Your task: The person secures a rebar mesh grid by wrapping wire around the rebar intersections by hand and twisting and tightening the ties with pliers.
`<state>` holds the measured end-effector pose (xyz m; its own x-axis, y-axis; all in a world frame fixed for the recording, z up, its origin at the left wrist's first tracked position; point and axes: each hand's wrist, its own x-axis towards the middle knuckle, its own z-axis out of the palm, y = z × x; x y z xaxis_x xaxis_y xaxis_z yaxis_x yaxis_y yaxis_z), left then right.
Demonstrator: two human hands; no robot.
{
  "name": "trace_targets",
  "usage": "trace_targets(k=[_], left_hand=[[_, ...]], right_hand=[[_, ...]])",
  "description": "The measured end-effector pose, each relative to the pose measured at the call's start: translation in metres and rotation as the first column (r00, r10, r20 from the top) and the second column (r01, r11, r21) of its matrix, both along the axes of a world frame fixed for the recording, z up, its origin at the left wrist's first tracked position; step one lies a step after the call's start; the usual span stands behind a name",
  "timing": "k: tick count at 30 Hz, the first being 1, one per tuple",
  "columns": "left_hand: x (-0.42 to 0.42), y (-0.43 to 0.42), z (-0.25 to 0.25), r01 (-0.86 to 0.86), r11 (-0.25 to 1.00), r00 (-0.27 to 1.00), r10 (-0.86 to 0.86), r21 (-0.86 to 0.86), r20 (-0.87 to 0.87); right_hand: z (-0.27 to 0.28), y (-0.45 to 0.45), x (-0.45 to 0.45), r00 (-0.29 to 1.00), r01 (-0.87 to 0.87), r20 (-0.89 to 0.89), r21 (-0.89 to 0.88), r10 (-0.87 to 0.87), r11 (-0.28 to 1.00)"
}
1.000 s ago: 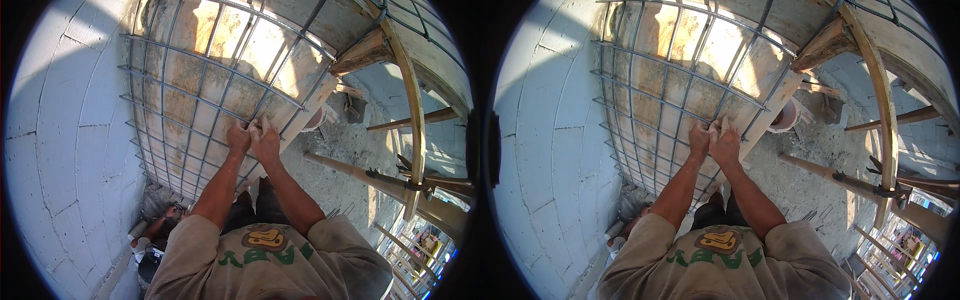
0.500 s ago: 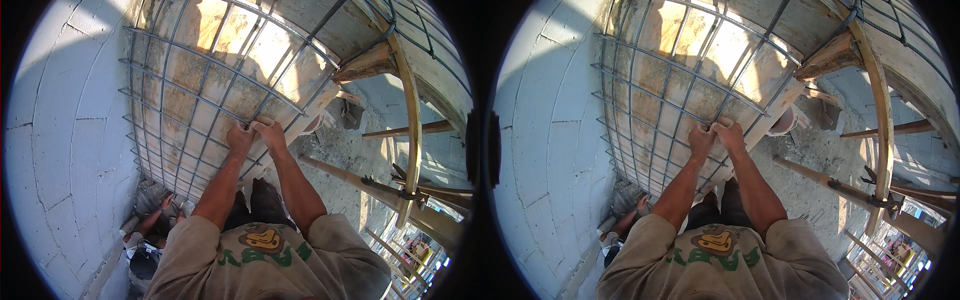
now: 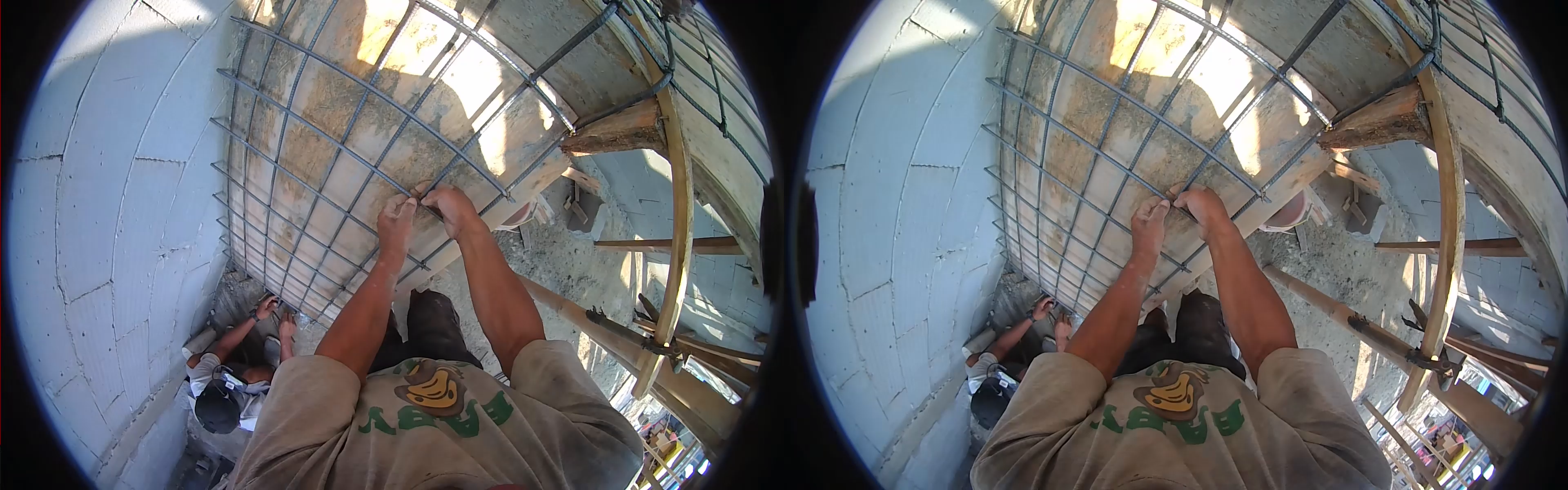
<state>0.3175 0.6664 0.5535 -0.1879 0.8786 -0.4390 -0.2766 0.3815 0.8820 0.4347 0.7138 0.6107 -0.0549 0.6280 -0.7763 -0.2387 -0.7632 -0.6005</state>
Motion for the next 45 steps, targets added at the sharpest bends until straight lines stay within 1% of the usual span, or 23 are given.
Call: trace_targets(k=[1,2,4,7,10,11,13,16,19,21,22,25,28,29,31,32,34,37,38,40,43,45], left_hand=[[-0.001,-0.002,-0.003,-0.033,0.999,0.998,0.031,0.038,0.050],[-0.003,-0.003,-0.006,-0.046,0.999,0.988,0.046,-0.001,0.147],[-0.010,0.001,0.004,-0.064,0.995,0.939,0.086,-0.077,0.334],[-0.017,0.008,0.016,0.002,0.985,0.960,0.046,-0.173,0.275],[-0.016,0.010,0.000,0.078,0.979,0.986,-0.048,-0.188,0.158],[-0.017,0.010,-0.005,0.088,0.976,0.985,-0.055,-0.197,0.164],[-0.020,0.012,0.004,0.109,0.970,0.982,-0.070,-0.218,0.178],[-0.027,0.021,0.022,0.306,0.918,0.938,-0.245,-0.252,0.246],[-0.032,0.029,0.057,0.415,0.880,0.893,-0.346,-0.232,0.287],[-0.038,0.026,0.029,0.416,0.880,0.891,-0.343,-0.231,0.299],[-0.040,0.026,0.024,0.416,0.880,0.889,-0.342,-0.229,0.304],[-0.040,0.026,0.020,0.403,0.867,0.892,-0.300,-0.293,0.339],[-0.038,0.026,0.010,0.395,0.876,0.901,-0.311,-0.276,0.302],[-0.039,0.025,0.007,0.407,0.874,0.891,-0.316,-0.265,0.327],[-0.043,0.027,0.005,0.430,0.871,0.869,-0.327,-0.239,0.371],[-0.044,0.029,0.004,0.438,0.864,0.868,-0.335,-0.247,0.366],[-0.046,0.031,0.009,0.451,0.851,0.867,-0.347,-0.269,0.357],[-0.049,0.032,0.006,0.475,0.842,0.856,-0.375,-0.255,0.356],[-0.050,0.033,0.004,0.505,0.832,0.838,-0.408,-0.231,0.363],[-0.050,0.035,0.005,0.561,0.808,0.799,-0.472,-0.181,0.373],[-0.050,0.037,0.018,0.600,0.778,0.773,-0.505,-0.186,0.385],[-0.050,0.039,0.015,0.605,0.775,0.771,-0.512,-0.182,0.379]], right_hand=[[-0.002,0.001,-0.002,1.000,-0.008,0.022,-0.012,0.008,1.000],[-0.007,0.001,-0.002,0.999,-0.004,0.040,-0.027,0.005,1.000],[-0.014,0.002,-0.003,0.997,0.003,0.079,-0.055,0.002,0.998],[-0.015,0.003,-0.002,0.988,-0.088,0.126,0.004,0.087,0.996],[-0.024,0.004,-0.001,0.953,-0.184,0.253,0.052,0.166,0.982],[-0.026,0.003,0.001,0.958,-0.196,0.226,0.074,0.175,0.978],[-0.023,0.001,0.006,0.965,-0.217,0.174,0.114,0.195,0.970],[-0.018,0.003,0.006,0.979,-0.161,0.134,0.030,0.155,0.987],[0.008,0.002,0.002,0.968,-0.194,0.175,0.058,0.181,0.979],[0.010,0.000,0.000,0.969,-0.189,0.176,0.077,0.173,0.979],[0.010,0.000,0.000,0.970,-0.187,0.177,0.089,0.169,0.978],[0.009,0.001,-0.001,0.975,-0.170,0.159,0.094,0.153,0.981],[0.014,0.003,0.001,0.969,-0.205,0.161,0.082,0.190,0.975],[0.004,0.003,0.003,0.961,-0.216,0.191,0.080,0.198,0.973],[-0.011,0.006,0.001,0.945,-0.237,0.249,0.080,0.211,0.968],[-0.018,0.006,0.004,0.948,-0.242,0.237,0.095,0.214,0.966],[-0.005,0.005,0.003,0.951,-0.252,0.214,0.121,0.222,0.960],[-0.020,0.003,0.005,0.964,-0.220,0.185,0.139,0.193,0.965],[-0.024,0.002,0.005,0.965,-0.215,0.183,0.130,0.190,0.968],[-0.025,0.002,0.005,0.967,-0.204,0.180,0.115,0.182,0.972],[-0.018,-0.004,0.001,0.971,-0.153,0.201,0.117,0.128,0.981],[-0.013,-0.017,-0.003,0.916,-0.127,0.402,0.271,0.007,0.954]])
